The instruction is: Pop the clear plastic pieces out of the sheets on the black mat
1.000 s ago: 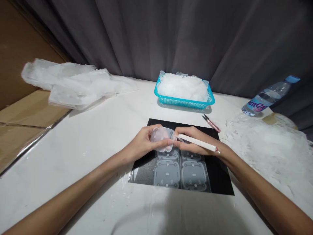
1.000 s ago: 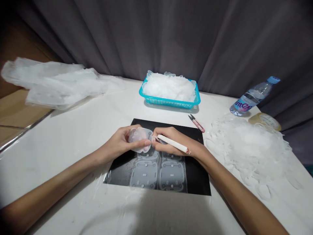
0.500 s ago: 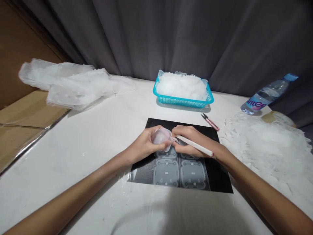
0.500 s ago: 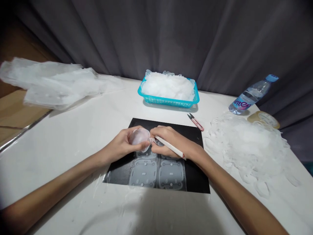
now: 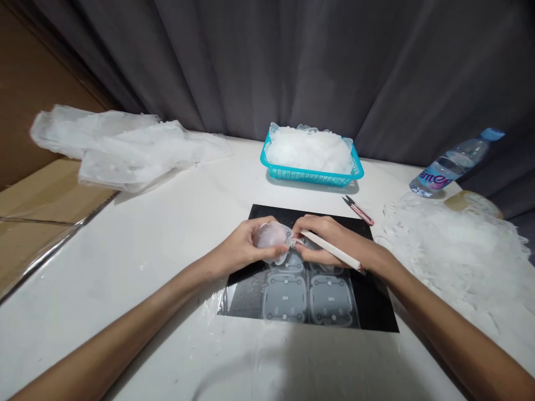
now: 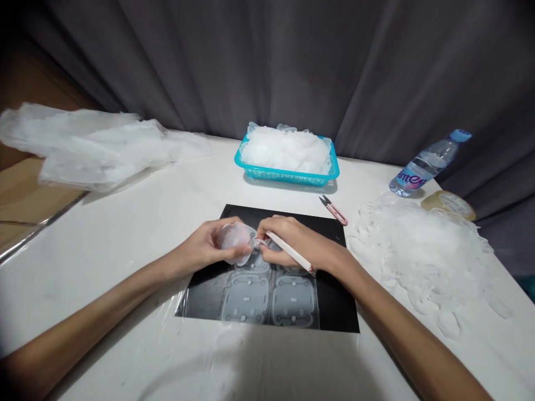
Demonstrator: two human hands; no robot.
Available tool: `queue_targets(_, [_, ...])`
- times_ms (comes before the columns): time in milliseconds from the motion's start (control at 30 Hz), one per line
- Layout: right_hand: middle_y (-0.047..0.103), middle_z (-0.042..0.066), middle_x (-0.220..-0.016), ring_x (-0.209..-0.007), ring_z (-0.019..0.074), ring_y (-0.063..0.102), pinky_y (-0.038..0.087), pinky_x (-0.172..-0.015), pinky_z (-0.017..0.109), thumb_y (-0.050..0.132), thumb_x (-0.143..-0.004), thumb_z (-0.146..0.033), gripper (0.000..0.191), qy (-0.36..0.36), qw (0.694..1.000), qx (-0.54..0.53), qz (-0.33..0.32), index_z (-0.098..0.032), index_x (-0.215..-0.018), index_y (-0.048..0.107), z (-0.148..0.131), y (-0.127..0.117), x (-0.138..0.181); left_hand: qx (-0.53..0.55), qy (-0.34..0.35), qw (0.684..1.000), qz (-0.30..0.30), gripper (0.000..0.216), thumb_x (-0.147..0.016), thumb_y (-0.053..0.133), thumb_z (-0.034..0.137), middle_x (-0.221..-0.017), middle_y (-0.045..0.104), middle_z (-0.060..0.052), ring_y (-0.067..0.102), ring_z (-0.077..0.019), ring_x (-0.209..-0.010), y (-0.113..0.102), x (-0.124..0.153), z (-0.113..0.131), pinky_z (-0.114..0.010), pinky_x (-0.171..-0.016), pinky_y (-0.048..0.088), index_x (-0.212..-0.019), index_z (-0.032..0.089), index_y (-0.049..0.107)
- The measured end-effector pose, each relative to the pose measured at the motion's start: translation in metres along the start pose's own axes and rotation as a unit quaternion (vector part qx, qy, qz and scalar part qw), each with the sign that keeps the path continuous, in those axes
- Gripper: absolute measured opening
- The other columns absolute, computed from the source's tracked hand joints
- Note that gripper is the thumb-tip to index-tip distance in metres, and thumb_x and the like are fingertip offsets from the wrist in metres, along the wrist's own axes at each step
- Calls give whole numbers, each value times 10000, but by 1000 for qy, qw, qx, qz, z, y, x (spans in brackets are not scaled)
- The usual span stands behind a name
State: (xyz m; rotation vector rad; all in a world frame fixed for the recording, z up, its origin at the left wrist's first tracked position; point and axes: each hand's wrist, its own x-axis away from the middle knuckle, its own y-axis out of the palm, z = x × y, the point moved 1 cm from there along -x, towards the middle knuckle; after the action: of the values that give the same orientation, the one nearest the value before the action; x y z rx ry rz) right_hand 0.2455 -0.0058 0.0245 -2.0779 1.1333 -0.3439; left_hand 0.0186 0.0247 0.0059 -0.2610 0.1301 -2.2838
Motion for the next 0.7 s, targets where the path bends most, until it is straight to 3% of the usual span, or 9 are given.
queue_targets(133, [703, 14, -976, -869, 167, 645, 465, -813, 267, 690, -899, -215, 117, 20, 997, -70, -28, -198, -1012, 667, -2, -7, 0, -9, 4, 1000, 1, 341, -829, 825, 425, -755, 574, 23, 518, -105, -656, -2, -2, -2, -221, -581, 403, -903, 140, 653])
queue_targets(367, [665, -4, -869, -772, 134, 578, 447, -721, 229, 690, -957, -400, 230, 50, 985, -161, -38, -172, -941, 666, 3, -8, -2, -3, 3, 1000, -6, 321, -864, 805, 436, -756, 615, 12, 564, -114, -668, 0, -2, -2, -228, -597, 439, -915, 143, 681])
queue_targets(700, [619, -26, -808, -685, 108, 510, 414, -655, 214, 650, -967, -316, 147, 42, 989, -124, -63, -170, -944, 645, 3, -8, -1, 1, -2, 1000, -19, 306, -892, 775, 435, -755, 709, -22, 651, -136, -632, 0, -2, -2, -231, -584, 513, -925, 140, 700])
